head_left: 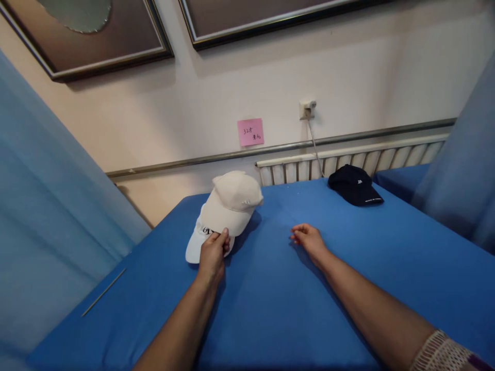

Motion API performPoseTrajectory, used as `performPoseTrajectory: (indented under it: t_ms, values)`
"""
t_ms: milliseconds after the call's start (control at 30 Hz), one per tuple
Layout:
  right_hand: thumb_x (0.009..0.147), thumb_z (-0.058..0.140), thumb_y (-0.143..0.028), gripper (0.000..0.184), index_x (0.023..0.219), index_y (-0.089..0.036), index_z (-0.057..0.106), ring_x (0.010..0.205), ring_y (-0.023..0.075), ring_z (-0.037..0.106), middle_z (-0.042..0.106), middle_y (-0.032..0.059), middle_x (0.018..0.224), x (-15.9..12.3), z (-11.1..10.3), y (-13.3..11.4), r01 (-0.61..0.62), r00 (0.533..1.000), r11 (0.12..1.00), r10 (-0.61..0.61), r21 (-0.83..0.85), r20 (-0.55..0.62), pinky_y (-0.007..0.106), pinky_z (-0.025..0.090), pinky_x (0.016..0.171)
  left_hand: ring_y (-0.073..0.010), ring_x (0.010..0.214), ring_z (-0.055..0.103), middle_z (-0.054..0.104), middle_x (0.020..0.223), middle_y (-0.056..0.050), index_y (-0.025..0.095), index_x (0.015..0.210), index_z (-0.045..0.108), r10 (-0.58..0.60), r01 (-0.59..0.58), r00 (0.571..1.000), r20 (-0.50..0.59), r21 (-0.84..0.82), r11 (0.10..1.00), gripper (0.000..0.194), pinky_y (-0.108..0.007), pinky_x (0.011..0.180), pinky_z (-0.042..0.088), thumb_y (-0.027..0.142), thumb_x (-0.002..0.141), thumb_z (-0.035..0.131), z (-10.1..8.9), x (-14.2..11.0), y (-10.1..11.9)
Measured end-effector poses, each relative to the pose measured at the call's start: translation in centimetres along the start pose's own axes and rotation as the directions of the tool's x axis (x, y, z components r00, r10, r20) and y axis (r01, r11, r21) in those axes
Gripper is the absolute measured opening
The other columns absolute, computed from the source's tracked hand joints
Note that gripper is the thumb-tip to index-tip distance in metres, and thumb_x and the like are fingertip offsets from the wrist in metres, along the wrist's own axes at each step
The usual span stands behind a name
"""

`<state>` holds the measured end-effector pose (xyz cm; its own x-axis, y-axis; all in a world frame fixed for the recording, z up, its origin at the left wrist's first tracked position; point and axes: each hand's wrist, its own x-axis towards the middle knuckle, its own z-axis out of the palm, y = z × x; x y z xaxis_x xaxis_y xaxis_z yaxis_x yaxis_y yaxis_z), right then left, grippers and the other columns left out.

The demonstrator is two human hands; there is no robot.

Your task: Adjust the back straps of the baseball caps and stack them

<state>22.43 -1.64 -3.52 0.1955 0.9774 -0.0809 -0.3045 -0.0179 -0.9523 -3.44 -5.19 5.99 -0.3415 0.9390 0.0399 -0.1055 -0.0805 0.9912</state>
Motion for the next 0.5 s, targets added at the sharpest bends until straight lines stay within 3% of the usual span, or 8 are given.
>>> performPoseTrajectory:
  t_ms: [67, 167, 200, 267, 333, 500]
  values:
    - [0.065, 0.062, -0.02, 0.018, 0.083, -0.018, 0.063, 0.064, 0.0122, 0.062, 0.066, 0.0005, 0.072, 1.6, -2.0, -0.8, 0.062, 0.983, 0.998, -0.058, 0.022, -0.176, 0.022, 0.046, 0.057, -0.007, 0.051, 0.047, 0.052, 0.054, 0.003, 0.014, 0.062, 0.057, 0.008, -0.006, 0.998, 0.064, -0.025, 1.0, 0.031, -0.017, 0.049, 0.038, 0.037, 0.068, 0.078, 1.1, 0.7, 0.2]
    - [0.061, 0.063, -0.016, 0.022, 0.083, -0.019, 0.062, 0.064, 0.0117, 0.061, 0.064, -0.0014, 0.071, 4.0, -6.1, -2.4, 0.132, 0.84, 0.987, -0.06, 0.096, -0.539, 0.02, 0.046, 0.054, -0.0118, 0.064, 0.06, 0.066, 0.072, -0.002, 0.015, 0.081, 0.067, -0.083, 0.103, 0.987, 0.135, -0.141, 0.985, 0.023, -0.021, 0.06, 0.049, 0.036, 0.074, 0.074, 3.4, 2.5, -0.4]
    - [0.061, 0.062, -0.016, 0.022, 0.083, -0.019, 0.06, 0.061, 0.0111, 0.06, 0.062, -0.003, 0.068, 4.6, -7.4, -2.8, 0.126, 0.814, 0.987, -0.043, 0.104, -0.579, 0.019, 0.045, 0.052, -0.0137, 0.066, 0.062, 0.068, 0.074, -0.003, 0.015, 0.084, 0.067, -0.136, 0.159, 0.981, 0.142, -0.168, 0.973, 0.021, -0.023, 0.061, 0.051, 0.034, 0.077, 0.072, 4.3, 3.2, -0.9]
    - [0.062, 0.061, -0.016, 0.017, 0.079, -0.019, 0.056, 0.057, 0.0103, 0.058, 0.059, -0.0041, 0.063, 5.5, -9.5, -3.4, 0.105, 0.798, 0.987, -0.012, 0.119, -0.603, 0.019, 0.045, 0.05, -0.0165, 0.066, 0.065, 0.069, 0.07, -0.005, 0.013, 0.083, 0.067, -0.277, 0.3, 0.95, 0.14, -0.185, 0.936, 0.017, -0.026, 0.063, 0.054, 0.031, 0.082, 0.068, 6.2, 4.8, -2.5]
    - [0.063, 0.061, -0.018, 0.014, 0.074, -0.019, 0.054, 0.055, 0.0105, 0.059, 0.058, -0.0032, 0.061, 5.8, -10.3, -3.4, 0.069, 0.824, 0.99, 0.013, 0.124, -0.567, 0.019, 0.047, 0.049, -0.0184, 0.064, 0.066, 0.068, 0.066, -0.007, 0.011, 0.08, 0.066, -0.346, 0.371, 0.924, 0.161, -0.173, 0.912, 0.016, -0.029, 0.065, 0.055, 0.027, 0.083, 0.068, 8.1, 6.5, -4.2]
    - [0.061, 0.069, -0.024, 0.016, 0.071, -0.018, 0.058, 0.06, 0.0154, 0.064, 0.065, 0.0037, 0.064, 5.7, -8.6, -2.0, 0.012, 0.921, 0.999, 0.004, 0.038, -0.389, 0.023, 0.052, 0.051, -0.0213, 0.063, 0.067, 0.068, 0.064, -0.011, 0.007, 0.085, 0.066, -0.409, 0.461, 0.877, 0.252, -0.198, 0.865, 0.017, -0.034, 0.067, 0.057, 0.02, 0.079, 0.073, 12.5, 11.5, -6.6]
